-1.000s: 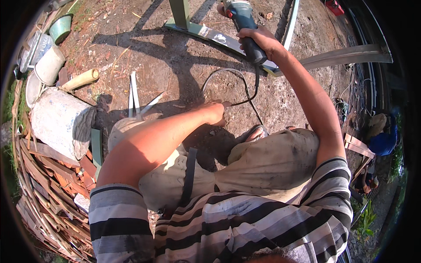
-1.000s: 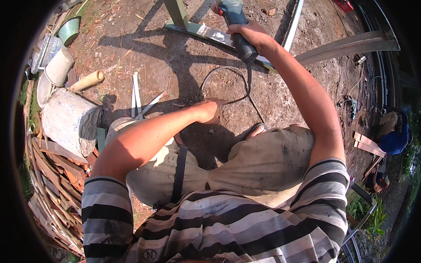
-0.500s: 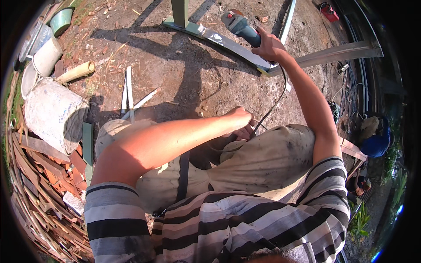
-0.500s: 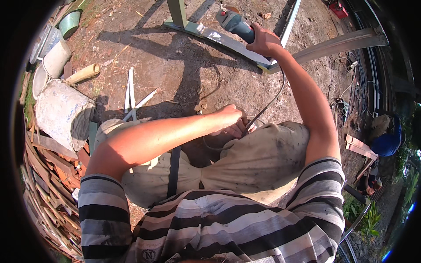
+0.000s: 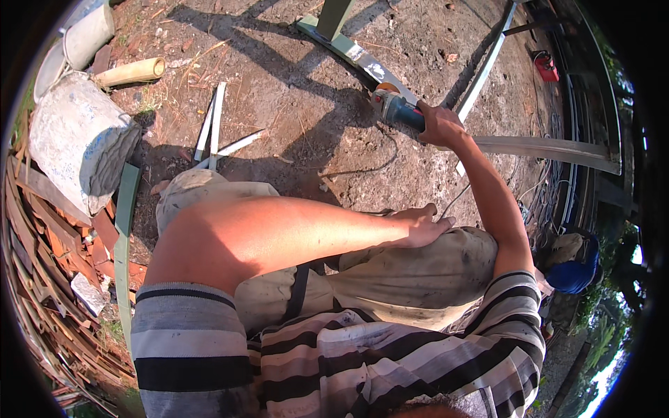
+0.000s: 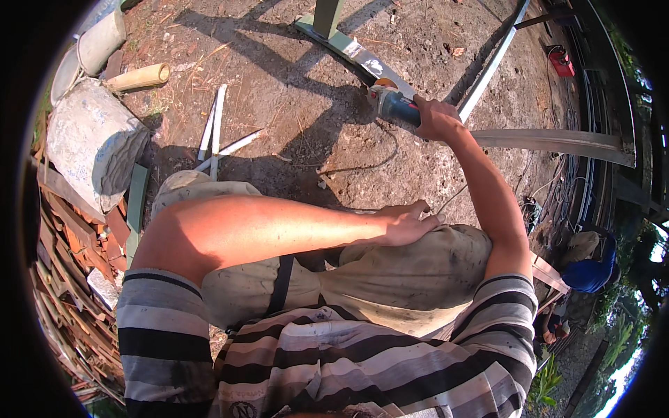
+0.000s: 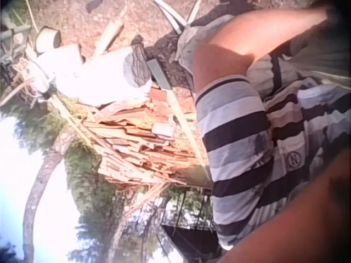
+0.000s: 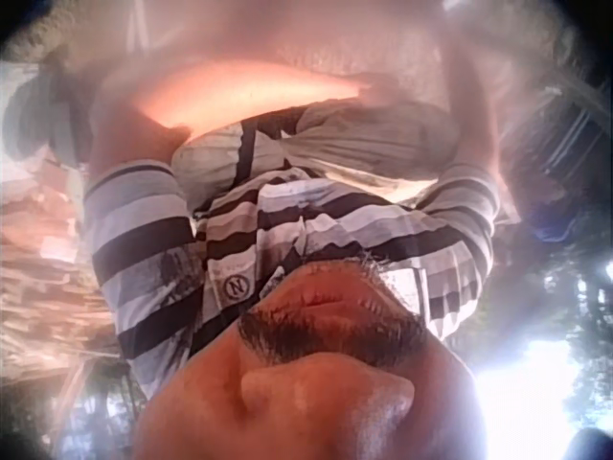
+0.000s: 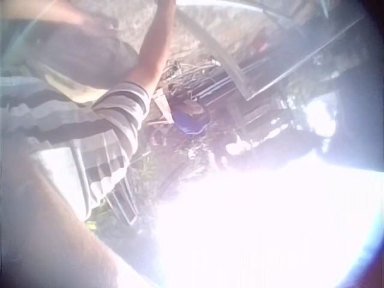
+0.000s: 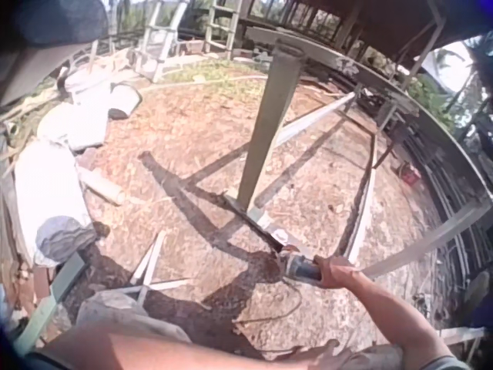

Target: The person plugs in an angle grinder and then uses it to grind the edges of a rectangular metal frame lying on the ground. The person repositions the frame and continues grinding different sections of the metal structure.

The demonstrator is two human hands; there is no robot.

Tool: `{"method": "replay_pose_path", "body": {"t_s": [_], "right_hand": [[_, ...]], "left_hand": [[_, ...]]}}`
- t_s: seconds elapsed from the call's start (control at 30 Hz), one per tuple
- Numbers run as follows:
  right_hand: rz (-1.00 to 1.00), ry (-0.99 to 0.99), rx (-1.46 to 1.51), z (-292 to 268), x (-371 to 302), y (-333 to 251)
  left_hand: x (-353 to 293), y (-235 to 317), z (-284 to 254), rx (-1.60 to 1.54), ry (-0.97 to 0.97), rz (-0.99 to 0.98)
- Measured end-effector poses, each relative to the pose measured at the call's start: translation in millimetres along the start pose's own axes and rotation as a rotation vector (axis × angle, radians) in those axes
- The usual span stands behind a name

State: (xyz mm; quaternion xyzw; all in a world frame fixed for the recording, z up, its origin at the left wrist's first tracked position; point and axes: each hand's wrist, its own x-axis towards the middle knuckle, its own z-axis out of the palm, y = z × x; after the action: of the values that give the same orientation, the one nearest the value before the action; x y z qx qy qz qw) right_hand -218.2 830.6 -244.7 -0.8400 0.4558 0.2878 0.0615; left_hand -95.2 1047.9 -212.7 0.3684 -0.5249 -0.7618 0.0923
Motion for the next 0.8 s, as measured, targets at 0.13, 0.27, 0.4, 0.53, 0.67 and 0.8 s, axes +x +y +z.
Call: {"method": "replay_pose_path", "body": {"t_s": [0.13,0.27,0.4,0.53,0.67,0.8], "right_hand": [[-0.009,-0.003,0.001,5.2,11.0,-1.5],[0.016,-0.038,0.021,-12.5,24.1,-21.7],[0.013,-0.007,0.020,-13.3,36.8,-28.3],[0.047,-0.015,0.041,-21.2,39.7,-35.4],[0.078,-0.096,0.032,-20.4,31.0,-28.6],[0.084,-0.108,0.005,-16.2,23.5,-27.7]], "left_hand": [[-20.8,11.3,-12.6,0.028,-0.081,0.130],[-24.6,4.3,-14.9,0.109,-0.115,0.261],[-37.4,6.4,-27.7,0.208,-0.148,0.282],[-44.7,8.9,-39.3,0.181,-0.199,0.275],[-42.0,5.3,-39.6,0.214,-0.182,0.322],[-41.3,2.0,-43.4,0.276,-0.207,0.349]]}}
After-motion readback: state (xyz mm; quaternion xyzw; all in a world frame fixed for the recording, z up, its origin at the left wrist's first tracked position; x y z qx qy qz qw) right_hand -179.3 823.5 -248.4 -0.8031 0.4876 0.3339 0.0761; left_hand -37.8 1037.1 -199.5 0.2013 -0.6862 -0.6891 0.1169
